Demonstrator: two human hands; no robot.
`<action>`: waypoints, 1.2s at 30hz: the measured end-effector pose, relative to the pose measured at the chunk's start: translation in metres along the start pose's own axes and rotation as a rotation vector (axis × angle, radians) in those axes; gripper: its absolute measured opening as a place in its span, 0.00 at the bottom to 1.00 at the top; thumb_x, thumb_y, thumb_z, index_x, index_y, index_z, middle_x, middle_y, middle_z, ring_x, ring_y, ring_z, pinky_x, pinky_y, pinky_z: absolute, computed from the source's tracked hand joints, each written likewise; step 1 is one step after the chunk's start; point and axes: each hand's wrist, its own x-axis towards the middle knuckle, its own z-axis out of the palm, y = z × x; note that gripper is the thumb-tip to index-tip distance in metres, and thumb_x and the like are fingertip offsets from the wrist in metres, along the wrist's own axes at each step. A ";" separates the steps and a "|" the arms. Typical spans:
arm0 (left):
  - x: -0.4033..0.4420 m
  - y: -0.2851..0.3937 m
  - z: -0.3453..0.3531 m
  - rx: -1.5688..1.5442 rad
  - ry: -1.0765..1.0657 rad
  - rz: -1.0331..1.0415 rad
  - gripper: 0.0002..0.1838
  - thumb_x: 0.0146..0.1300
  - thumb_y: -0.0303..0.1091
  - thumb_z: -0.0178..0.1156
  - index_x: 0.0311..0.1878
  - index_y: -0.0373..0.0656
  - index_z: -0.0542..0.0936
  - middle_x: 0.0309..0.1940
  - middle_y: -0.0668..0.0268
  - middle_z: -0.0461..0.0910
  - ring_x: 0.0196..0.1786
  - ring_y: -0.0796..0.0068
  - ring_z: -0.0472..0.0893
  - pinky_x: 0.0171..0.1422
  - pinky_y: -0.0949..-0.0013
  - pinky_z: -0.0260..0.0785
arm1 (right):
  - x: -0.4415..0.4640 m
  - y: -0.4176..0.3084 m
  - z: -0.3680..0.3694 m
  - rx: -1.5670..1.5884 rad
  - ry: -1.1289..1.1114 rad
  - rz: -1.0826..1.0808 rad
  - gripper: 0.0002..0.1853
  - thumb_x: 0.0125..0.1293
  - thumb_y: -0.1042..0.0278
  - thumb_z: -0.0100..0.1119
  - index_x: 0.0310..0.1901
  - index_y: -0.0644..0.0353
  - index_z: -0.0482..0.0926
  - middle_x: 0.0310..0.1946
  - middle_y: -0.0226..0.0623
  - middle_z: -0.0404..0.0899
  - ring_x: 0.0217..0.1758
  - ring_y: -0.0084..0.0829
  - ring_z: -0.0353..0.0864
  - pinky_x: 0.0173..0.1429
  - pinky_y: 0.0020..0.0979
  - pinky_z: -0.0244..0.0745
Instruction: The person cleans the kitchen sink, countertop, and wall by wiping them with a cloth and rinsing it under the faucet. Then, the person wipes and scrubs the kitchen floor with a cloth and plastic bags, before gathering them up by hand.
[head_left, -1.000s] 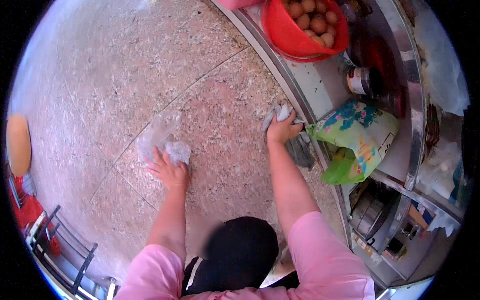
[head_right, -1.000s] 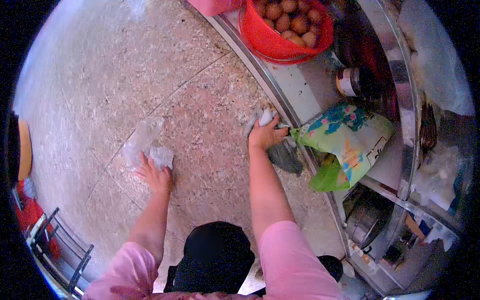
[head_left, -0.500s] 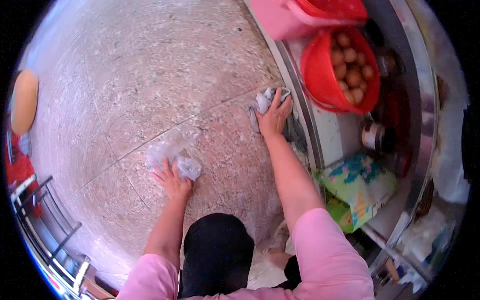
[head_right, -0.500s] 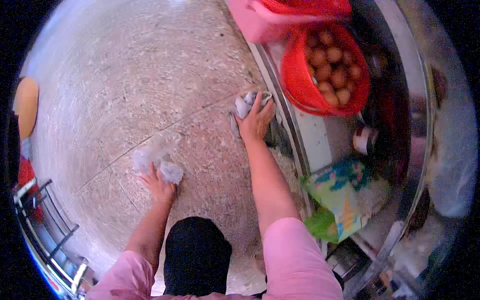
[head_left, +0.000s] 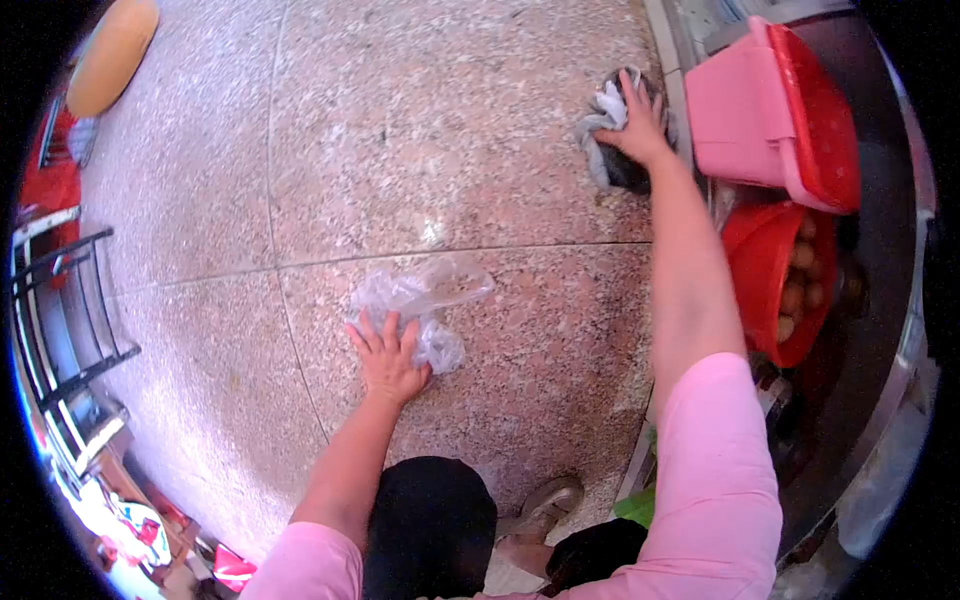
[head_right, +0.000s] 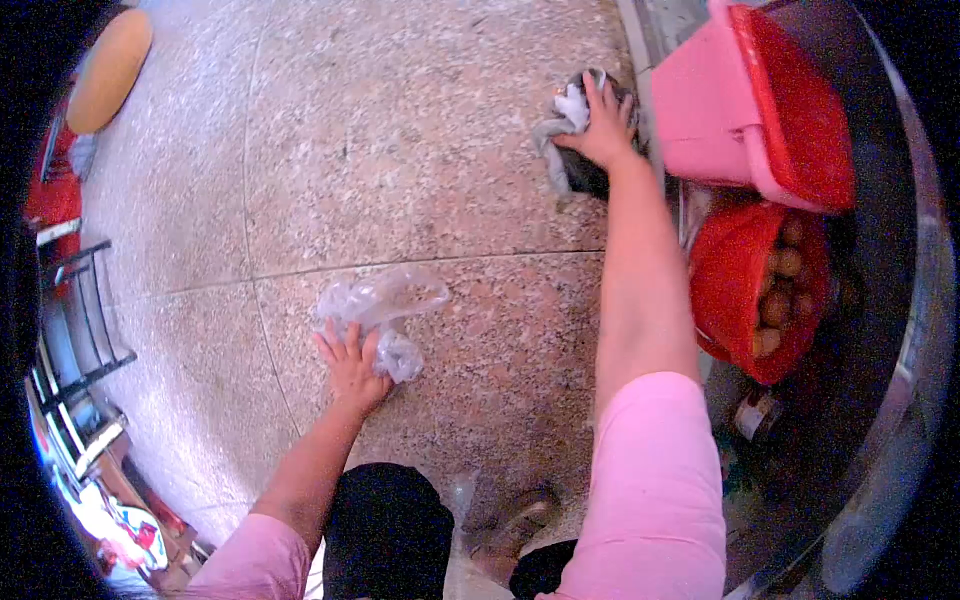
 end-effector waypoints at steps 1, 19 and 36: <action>-0.001 0.000 -0.001 0.005 0.017 0.006 0.39 0.35 0.46 0.66 0.57 0.55 0.66 0.62 0.57 0.55 0.67 0.34 0.42 0.66 0.28 0.29 | 0.007 -0.010 -0.004 0.082 -0.038 -0.109 0.56 0.38 0.60 0.74 0.68 0.45 0.48 0.67 0.50 0.48 0.71 0.50 0.44 0.70 0.42 0.45; 0.001 0.003 -0.003 0.018 0.097 0.020 0.35 0.44 0.48 0.63 0.59 0.55 0.65 0.67 0.62 0.51 0.70 0.39 0.40 0.68 0.32 0.29 | -0.295 -0.125 0.049 0.540 -0.171 -0.609 0.13 0.50 0.68 0.62 0.41 0.52 0.78 0.52 0.38 0.74 0.62 0.43 0.66 0.65 0.44 0.55; -0.095 0.044 -0.016 -0.429 -0.445 -0.131 0.29 0.56 0.35 0.54 0.63 0.45 0.61 0.60 0.53 0.64 0.62 0.52 0.63 0.64 0.54 0.56 | -0.519 -0.201 -0.010 2.399 -0.420 1.222 0.17 0.51 0.80 0.47 0.44 0.63 0.74 0.43 0.43 0.77 0.47 0.45 0.77 0.56 0.47 0.71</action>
